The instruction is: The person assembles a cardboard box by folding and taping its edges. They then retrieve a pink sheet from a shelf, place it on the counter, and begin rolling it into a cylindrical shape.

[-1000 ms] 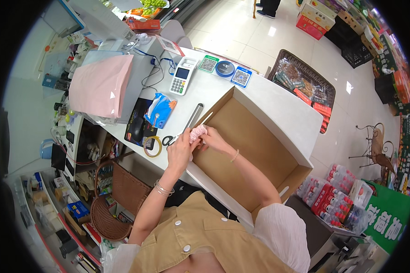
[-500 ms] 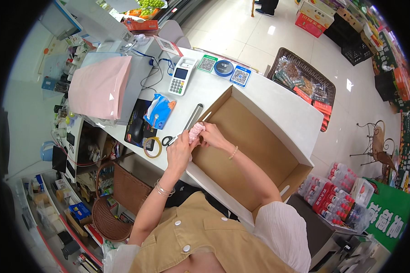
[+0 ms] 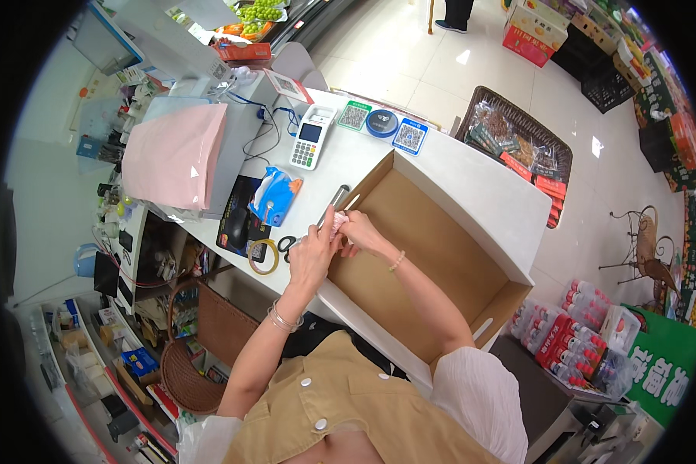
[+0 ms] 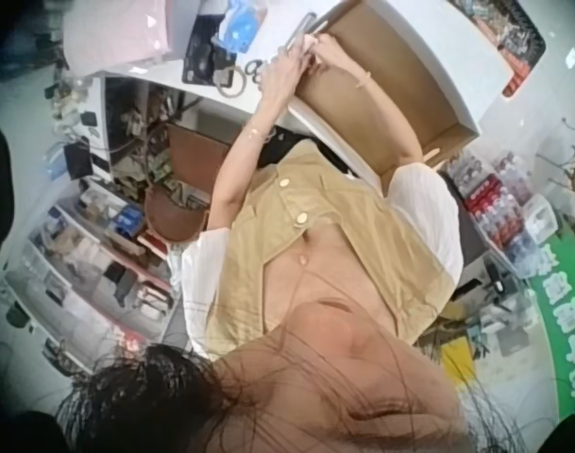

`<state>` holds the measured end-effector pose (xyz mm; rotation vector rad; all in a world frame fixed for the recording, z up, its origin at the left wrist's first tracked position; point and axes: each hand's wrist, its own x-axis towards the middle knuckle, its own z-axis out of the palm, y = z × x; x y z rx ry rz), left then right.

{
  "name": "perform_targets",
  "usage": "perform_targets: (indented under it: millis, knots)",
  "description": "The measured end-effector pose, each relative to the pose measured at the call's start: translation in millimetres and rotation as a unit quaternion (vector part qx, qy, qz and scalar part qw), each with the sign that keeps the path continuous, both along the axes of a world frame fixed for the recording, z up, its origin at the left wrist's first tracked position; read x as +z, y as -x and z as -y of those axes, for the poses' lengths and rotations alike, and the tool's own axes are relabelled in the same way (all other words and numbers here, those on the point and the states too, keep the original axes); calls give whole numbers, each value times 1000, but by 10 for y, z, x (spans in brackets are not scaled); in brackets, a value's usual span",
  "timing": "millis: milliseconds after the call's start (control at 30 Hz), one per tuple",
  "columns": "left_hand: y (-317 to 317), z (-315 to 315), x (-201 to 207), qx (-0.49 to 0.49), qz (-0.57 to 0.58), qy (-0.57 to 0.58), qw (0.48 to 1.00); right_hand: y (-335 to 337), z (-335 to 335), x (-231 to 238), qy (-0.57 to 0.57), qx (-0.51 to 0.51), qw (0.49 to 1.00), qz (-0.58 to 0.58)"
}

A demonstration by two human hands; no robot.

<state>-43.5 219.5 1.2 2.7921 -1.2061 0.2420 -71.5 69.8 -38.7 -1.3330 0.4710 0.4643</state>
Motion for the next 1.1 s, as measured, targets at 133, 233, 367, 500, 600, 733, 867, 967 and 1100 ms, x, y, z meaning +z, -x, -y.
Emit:
perform_targets:
  millis: [133, 233, 367, 500, 600, 733, 867, 967, 1100]
  knots:
    - [-9, -11, -27, 1, 17, -9, 1000, 170, 83, -39, 45, -60, 995, 73]
    - [0, 18, -21, 15, 22, -6, 1000, 413, -65, -351, 112, -205, 958, 166]
    - [14, 23, -27, 25, 32, -5, 999, 483, -617, -172, 138, -320, 916, 200]
    - [23, -58, 196, 36, -81, 27, 996, 192, -898, 21, -324, -361, 829, 278]
    - [-33, -309, 369, 66, -195, 82, 975, 291, -813, 362, -438, -380, 803, 136]
    - [12, -527, 262, 53, -245, 113, 962, 260, -930, -57, -278, -482, 822, 123]
    - [73, -410, 191, 104, -241, 69, 963, -47, -1030, -109, -332, -508, 790, 89]
    - [49, -453, -47, 99, -192, 80, 973, -125, -1089, 57, -341, -528, 775, 64]
    - [25, -502, -109, 66, -163, 85, 981, -177, -1131, 47, -323, -533, 776, 98]
